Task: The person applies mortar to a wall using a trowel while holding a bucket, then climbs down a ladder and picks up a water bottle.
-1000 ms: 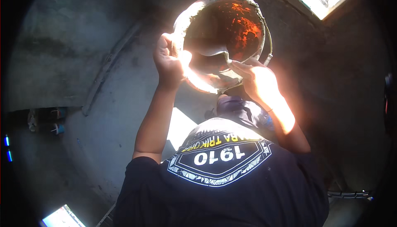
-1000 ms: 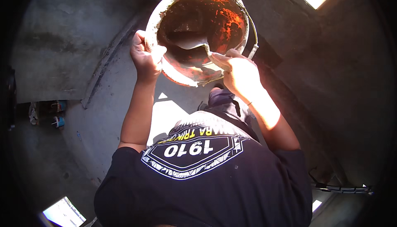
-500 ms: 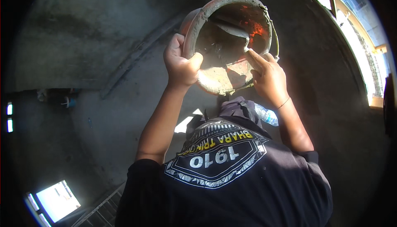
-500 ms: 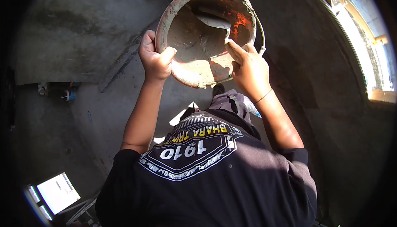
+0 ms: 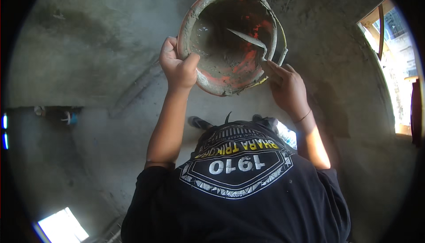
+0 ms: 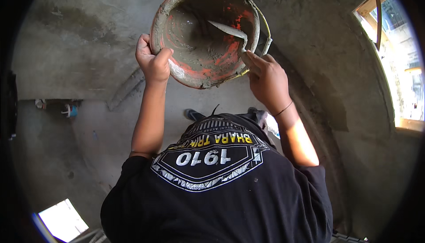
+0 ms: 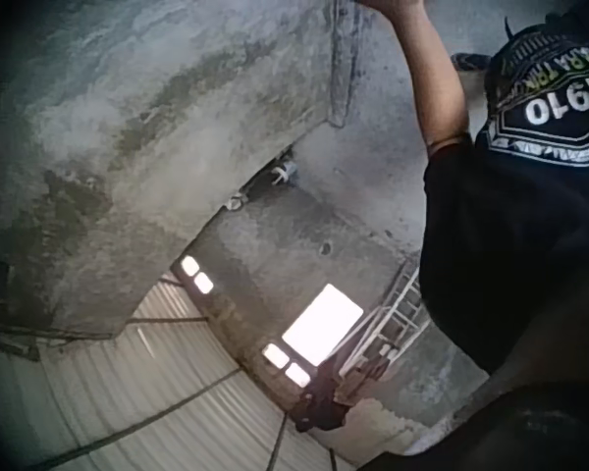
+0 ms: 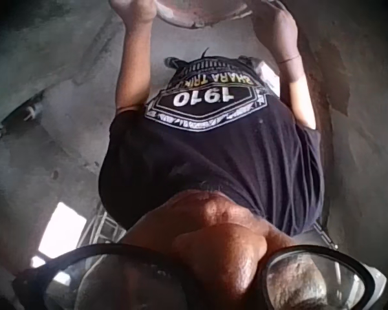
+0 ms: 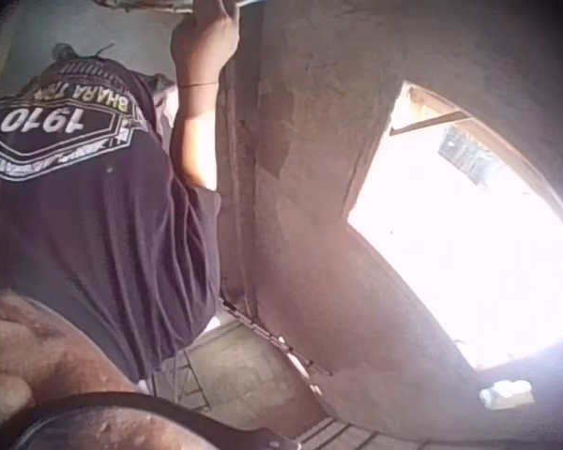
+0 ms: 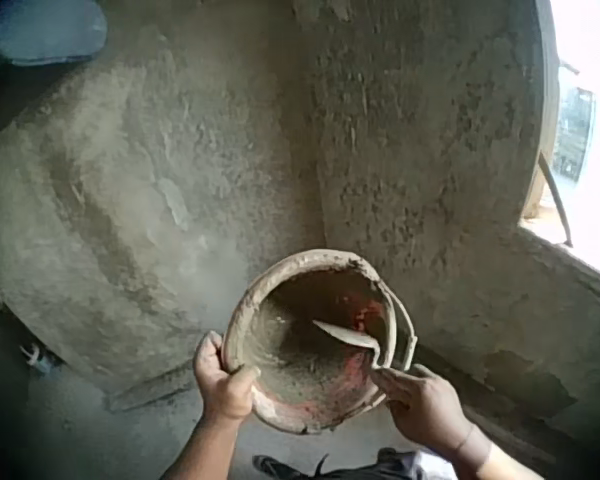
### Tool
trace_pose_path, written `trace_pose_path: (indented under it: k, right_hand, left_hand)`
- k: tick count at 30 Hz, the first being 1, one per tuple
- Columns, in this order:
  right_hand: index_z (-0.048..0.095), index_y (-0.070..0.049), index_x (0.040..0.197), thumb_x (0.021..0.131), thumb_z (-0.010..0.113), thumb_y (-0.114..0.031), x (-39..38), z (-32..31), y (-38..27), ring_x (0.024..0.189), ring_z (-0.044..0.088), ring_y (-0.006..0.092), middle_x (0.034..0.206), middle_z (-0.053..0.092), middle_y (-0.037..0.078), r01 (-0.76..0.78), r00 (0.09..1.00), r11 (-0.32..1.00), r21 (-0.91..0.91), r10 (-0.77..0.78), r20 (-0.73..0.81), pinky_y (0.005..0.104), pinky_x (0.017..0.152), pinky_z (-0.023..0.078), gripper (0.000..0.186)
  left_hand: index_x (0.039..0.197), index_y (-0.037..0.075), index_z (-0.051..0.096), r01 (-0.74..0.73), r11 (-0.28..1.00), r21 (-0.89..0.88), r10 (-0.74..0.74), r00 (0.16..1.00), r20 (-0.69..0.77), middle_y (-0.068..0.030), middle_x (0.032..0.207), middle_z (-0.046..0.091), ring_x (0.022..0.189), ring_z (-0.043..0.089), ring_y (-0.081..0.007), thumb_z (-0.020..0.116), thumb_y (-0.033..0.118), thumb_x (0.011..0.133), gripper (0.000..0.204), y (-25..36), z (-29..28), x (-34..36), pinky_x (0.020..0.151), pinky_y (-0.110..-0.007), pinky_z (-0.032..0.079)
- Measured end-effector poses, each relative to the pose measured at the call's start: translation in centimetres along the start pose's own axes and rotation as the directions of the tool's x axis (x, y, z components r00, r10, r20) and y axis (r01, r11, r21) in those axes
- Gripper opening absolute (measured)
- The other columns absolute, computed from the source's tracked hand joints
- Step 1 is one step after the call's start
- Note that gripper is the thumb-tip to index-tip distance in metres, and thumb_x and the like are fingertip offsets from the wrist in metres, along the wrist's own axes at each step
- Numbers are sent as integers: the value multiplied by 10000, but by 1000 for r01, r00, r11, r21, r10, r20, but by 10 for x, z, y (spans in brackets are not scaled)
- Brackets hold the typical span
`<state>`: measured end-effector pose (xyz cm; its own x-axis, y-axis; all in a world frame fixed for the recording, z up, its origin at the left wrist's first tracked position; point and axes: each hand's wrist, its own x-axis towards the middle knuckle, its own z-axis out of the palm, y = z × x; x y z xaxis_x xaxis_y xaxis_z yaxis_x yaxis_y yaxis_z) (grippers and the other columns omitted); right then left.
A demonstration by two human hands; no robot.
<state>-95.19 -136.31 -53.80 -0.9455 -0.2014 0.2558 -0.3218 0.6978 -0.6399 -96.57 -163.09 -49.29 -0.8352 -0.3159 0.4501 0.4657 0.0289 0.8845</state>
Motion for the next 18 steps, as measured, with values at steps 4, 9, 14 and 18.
trace_pose_path:
  k: [4,9,14,18]
  right_hand:
    - [662,-136,1215,710,648,-41,10,2,17,899,627,364,968,636,164,2,1000,999,44,-3,31,447,785,510,514]
    - [692,-150,1171,713,653,-88,36,4,29,914,637,366,967,666,171,36,999,999,30,-35,-34,452,812,522,465]
    - [694,-157,1168,699,648,-108,77,8,0,898,651,355,966,678,170,-8,1000,999,-41,8,-2,440,818,532,473]
    - [685,-165,1182,693,646,-110,98,24,-4,889,654,367,959,681,168,47,997,997,-53,-44,61,441,803,540,493]
  left_hand:
    - [855,61,476,-42,985,169,36,999,41,-14,825,544,740,485,-92,599,-50,625,283,-12,4,6,723,-250,413]
    - [813,53,434,2,993,120,-9,998,61,-24,822,537,753,470,-81,576,-61,628,259,-21,3,29,763,-237,410]
    - [797,51,423,90,989,115,-96,994,51,-27,818,524,752,464,-84,556,-69,630,245,-21,-10,63,767,-243,408]
    - [803,52,427,107,993,55,-107,994,5,-23,816,519,750,454,-81,557,-76,630,251,-33,-23,61,767,-242,405]
